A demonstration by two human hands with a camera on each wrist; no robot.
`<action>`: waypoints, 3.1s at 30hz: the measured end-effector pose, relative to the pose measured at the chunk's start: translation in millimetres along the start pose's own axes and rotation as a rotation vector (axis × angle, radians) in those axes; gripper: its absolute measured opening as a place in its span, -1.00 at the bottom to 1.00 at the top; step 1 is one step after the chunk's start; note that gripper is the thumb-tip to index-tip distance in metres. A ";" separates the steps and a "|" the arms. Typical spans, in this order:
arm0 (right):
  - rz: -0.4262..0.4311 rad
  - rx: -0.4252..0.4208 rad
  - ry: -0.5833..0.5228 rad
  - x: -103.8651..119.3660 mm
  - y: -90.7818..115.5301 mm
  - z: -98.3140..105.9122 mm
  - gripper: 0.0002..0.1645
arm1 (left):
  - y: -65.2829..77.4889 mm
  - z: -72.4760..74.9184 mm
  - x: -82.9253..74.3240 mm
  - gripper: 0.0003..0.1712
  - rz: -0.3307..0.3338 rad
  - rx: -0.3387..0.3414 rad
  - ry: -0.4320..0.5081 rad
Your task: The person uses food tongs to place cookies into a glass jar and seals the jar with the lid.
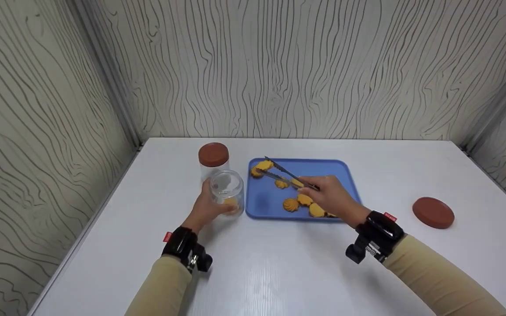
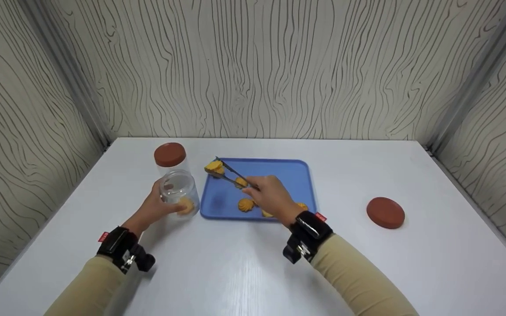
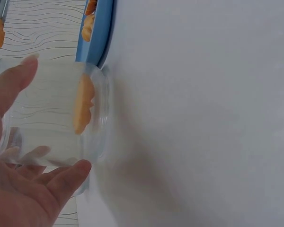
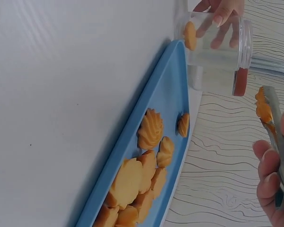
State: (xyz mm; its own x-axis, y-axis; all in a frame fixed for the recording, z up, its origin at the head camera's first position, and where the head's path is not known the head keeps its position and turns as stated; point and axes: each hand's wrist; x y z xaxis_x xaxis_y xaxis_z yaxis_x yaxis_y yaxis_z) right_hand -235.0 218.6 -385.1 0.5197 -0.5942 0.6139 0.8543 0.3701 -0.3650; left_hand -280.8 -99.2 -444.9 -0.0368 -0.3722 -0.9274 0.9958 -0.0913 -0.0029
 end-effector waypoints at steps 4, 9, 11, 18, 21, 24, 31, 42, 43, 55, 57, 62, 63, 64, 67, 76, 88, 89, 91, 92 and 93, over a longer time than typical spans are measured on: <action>0.032 -0.005 -0.005 3.2 -2.4 -0.8 -0.59 | -0.6 -0.3 0.3 0.19 0.001 -0.001 0.008; 0.035 0.014 -0.015 6.4 -3.8 -3.8 -0.59 | 1.0 -0.4 -2.1 0.22 0.016 0.000 0.004; 0.035 0.022 -0.018 8.1 -4.9 -4.7 -0.59 | 1.7 0.4 -3.1 0.23 0.024 0.001 0.004; 0.044 0.034 -0.022 17.6 -12.4 -7.6 -0.57 | 0.8 2.2 -2.5 0.22 0.036 -0.003 -0.007; 0.046 0.039 -0.048 21.9 -14.9 -8.9 -0.57 | 0.7 2.6 -2.3 0.22 0.042 -0.005 -0.008; 0.047 0.046 -0.072 25.9 -16.7 -10.9 -0.57 | 1.7 2.4 -2.2 0.21 0.032 -0.009 -0.001; 0.058 0.057 -0.102 31.6 -20.8 -16.3 -0.58 | 3.4 1.2 -3.1 0.18 -0.001 -0.008 0.018; 0.085 0.060 -0.060 35.1 -25.1 -26.7 -0.58 | 2.0 -5.3 -4.7 0.19 0.003 -0.003 0.027; 0.092 0.063 -0.061 35.1 -25.1 -28.1 -0.58 | 2.1 -5.4 -4.3 0.19 -0.001 -0.006 0.025; 0.083 0.105 -0.116 37.2 -25.9 -36.1 -0.58 | 3.5 -5.3 -2.2 0.14 -0.023 -0.015 0.005; 0.104 0.089 -0.098 37.3 -27.0 -37.5 -0.59 | 3.4 -5.5 -2.0 0.14 -0.031 -0.018 -0.004; 0.151 0.046 -0.057 38.1 -29.2 -41.3 -0.62 | 2.9 -5.9 -2.2 0.15 -0.035 -0.018 -0.004; 0.154 0.043 -0.055 38.3 -29.4 -41.9 -0.62 | 3.0 -5.9 -2.6 0.15 -0.037 -0.020 -0.003; 0.156 0.040 -0.053 38.4 -29.9 -42.4 -0.62 | 2.8 -6.2 -2.8 0.15 -0.040 -0.020 0.002; 0.150 0.042 -0.055 38.6 -30.5 -43.4 -0.62 | 2.6 -6.9 -2.9 0.14 -0.050 -0.023 0.008; 0.111 0.065 -0.026 40.3 -33.5 -46.3 -0.60 | 2.5 -6.8 -4.0 0.19 -0.049 -0.012 -0.001; -0.043 0.034 -0.139 36.9 -33.8 -44.3 -0.53 | 0.9 -7.2 -3.0 0.16 -0.051 -0.019 -0.011; -0.053 0.038 -0.156 36.1 -32.9 -43.4 -0.54 | 0.8 -7.0 -3.0 0.16 -0.047 -0.018 -0.011; -0.072 0.049 -0.190 33.9 -31.2 -41.6 -0.54 | 1.0 -6.5 -3.5 0.17 -0.037 -0.017 -0.013; -0.085 0.054 -0.212 32.9 -30.2 -40.8 -0.54 | 1.2 -6.3 -3.8 0.18 -0.031 -0.015 -0.015; -0.095 0.059 -0.226 31.8 -29.2 -39.9 -0.54 | 1.4 -6.2 -4.1 0.18 -0.027 -0.014 -0.016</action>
State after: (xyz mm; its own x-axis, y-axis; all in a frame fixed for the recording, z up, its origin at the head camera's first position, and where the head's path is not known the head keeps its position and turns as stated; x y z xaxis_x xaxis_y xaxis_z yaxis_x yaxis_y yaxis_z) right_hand -243.0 160.4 -382.9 0.4160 -0.4562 0.7867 0.8937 0.3649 -0.2610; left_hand -278.7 -92.1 -443.4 -0.0647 -0.3845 -0.9208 0.9955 -0.0885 -0.0330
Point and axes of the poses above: each hand's wrist, its own y-axis away from the middle knuckle, its own z-axis out of the back of the hand, x = y × z, and after that the axes turned 2 degrees about -x, right-handed
